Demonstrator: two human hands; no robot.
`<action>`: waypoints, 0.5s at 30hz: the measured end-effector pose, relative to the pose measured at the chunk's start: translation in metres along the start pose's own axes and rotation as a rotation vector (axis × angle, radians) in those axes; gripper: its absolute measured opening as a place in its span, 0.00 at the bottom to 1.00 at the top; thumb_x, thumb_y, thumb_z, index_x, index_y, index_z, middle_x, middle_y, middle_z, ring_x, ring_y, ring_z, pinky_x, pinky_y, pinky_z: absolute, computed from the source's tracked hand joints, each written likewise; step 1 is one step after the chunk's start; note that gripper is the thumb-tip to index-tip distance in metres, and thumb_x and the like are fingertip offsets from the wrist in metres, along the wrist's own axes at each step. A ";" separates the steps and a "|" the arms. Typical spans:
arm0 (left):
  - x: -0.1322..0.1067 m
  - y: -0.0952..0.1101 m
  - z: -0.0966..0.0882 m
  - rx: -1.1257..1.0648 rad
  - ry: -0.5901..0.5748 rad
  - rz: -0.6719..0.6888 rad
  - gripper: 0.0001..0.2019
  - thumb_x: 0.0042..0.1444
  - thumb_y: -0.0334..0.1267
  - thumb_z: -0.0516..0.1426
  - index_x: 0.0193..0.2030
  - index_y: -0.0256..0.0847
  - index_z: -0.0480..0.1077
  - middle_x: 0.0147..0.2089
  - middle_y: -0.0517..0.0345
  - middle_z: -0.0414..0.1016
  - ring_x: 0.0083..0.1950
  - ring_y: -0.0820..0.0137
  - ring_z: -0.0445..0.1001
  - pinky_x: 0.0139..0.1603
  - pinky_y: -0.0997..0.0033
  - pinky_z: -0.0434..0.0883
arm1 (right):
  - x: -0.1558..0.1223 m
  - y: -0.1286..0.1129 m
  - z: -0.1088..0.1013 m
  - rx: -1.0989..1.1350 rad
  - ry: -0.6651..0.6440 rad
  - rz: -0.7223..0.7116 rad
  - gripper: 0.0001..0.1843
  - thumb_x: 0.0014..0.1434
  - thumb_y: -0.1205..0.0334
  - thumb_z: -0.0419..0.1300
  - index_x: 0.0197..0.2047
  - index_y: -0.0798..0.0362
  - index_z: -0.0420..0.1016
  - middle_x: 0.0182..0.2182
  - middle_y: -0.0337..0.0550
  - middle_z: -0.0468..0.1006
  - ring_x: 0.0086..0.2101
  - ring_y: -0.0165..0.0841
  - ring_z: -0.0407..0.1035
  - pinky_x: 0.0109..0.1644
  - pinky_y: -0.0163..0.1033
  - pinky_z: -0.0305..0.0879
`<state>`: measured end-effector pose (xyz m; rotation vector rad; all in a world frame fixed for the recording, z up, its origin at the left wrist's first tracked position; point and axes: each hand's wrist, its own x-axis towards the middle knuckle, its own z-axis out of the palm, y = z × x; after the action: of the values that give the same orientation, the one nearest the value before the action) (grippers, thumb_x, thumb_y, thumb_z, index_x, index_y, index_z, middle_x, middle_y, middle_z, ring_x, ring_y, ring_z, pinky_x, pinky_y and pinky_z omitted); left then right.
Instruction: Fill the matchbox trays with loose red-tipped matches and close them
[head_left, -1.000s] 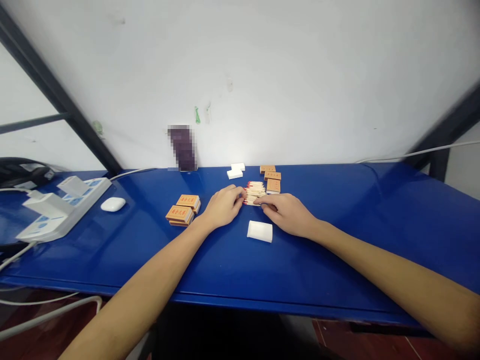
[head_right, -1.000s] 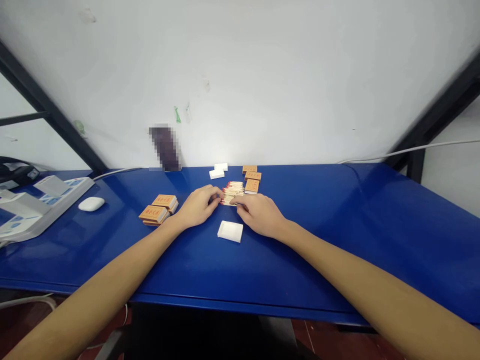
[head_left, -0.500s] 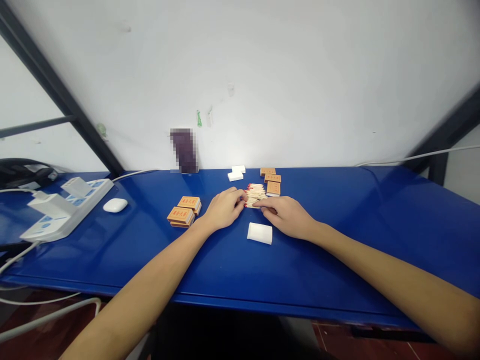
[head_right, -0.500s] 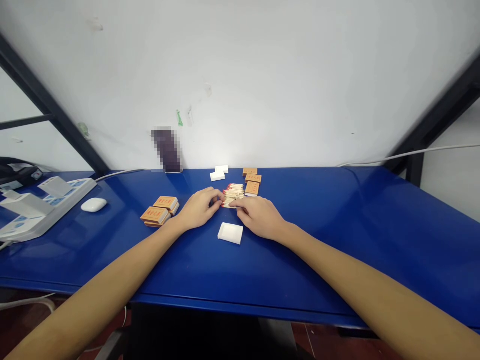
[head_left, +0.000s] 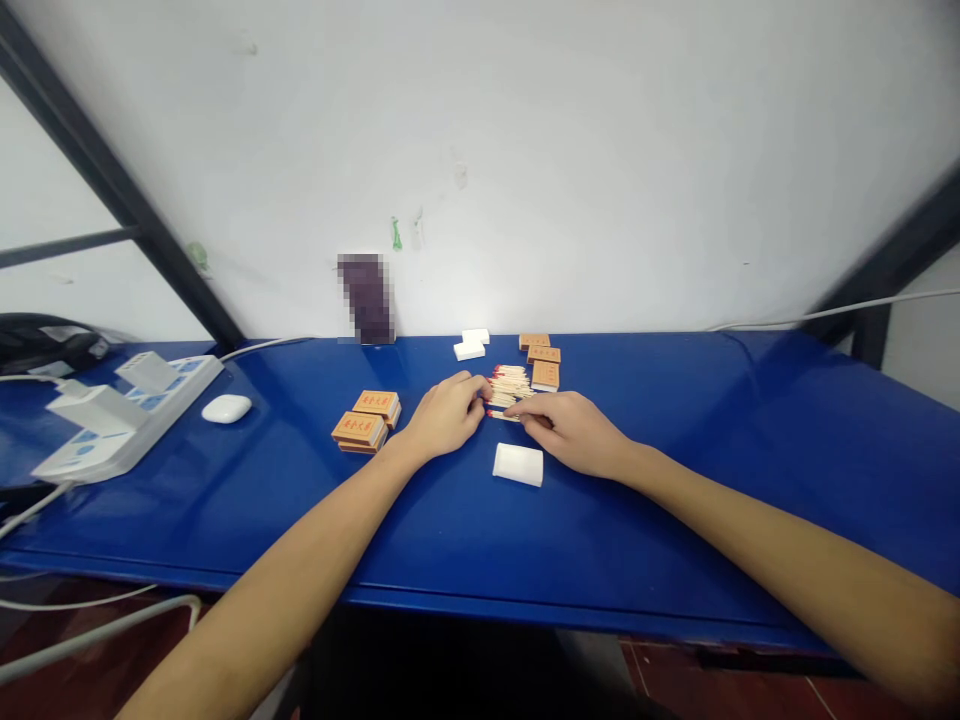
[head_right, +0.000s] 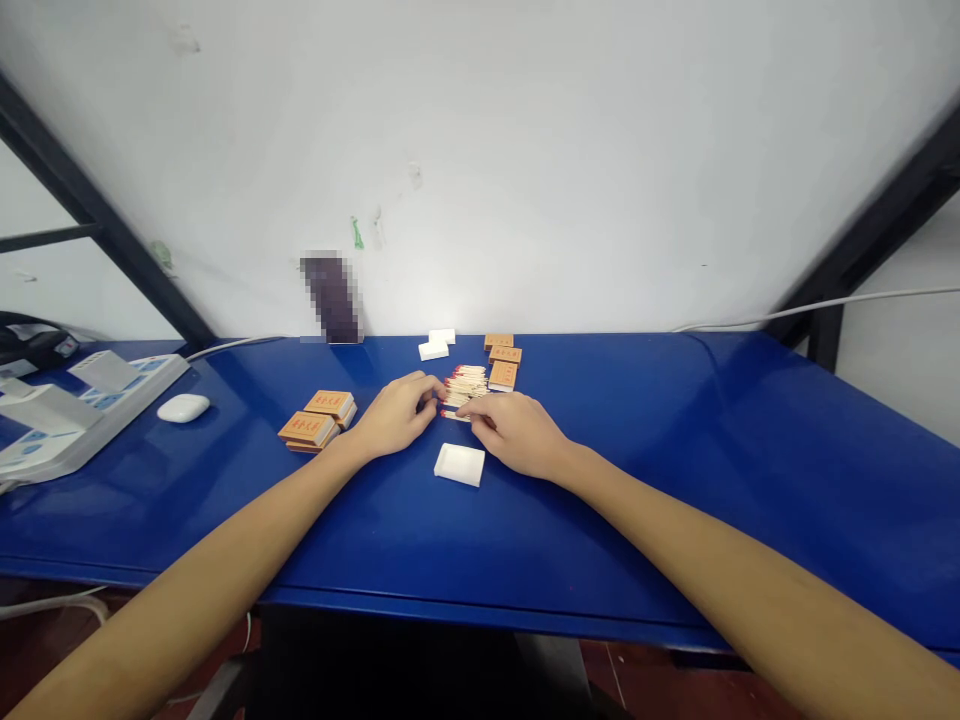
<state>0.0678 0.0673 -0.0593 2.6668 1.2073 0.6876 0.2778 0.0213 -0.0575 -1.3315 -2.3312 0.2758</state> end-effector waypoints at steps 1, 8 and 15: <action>0.000 0.000 0.000 -0.003 -0.002 -0.002 0.11 0.59 0.30 0.49 0.43 0.42 0.71 0.38 0.56 0.71 0.38 0.67 0.70 0.43 0.66 0.68 | 0.000 0.000 0.000 0.006 0.004 -0.005 0.18 0.63 0.66 0.51 0.49 0.48 0.79 0.41 0.40 0.83 0.37 0.35 0.74 0.38 0.38 0.63; 0.000 0.001 -0.001 -0.004 -0.012 0.000 0.11 0.59 0.29 0.49 0.42 0.42 0.71 0.38 0.56 0.71 0.38 0.67 0.70 0.42 0.67 0.68 | 0.000 -0.001 0.001 -0.058 0.024 -0.007 0.19 0.62 0.65 0.52 0.53 0.51 0.76 0.41 0.44 0.81 0.37 0.35 0.73 0.38 0.37 0.62; 0.000 0.000 0.000 0.015 -0.015 0.006 0.10 0.59 0.29 0.49 0.42 0.42 0.71 0.38 0.56 0.70 0.37 0.68 0.70 0.41 0.67 0.67 | 0.001 0.000 0.001 -0.057 -0.001 -0.006 0.19 0.64 0.63 0.51 0.53 0.53 0.76 0.44 0.47 0.81 0.39 0.38 0.73 0.40 0.39 0.63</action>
<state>0.0680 0.0671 -0.0592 2.6837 1.2057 0.6607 0.2769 0.0217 -0.0577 -1.3513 -2.3597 0.2090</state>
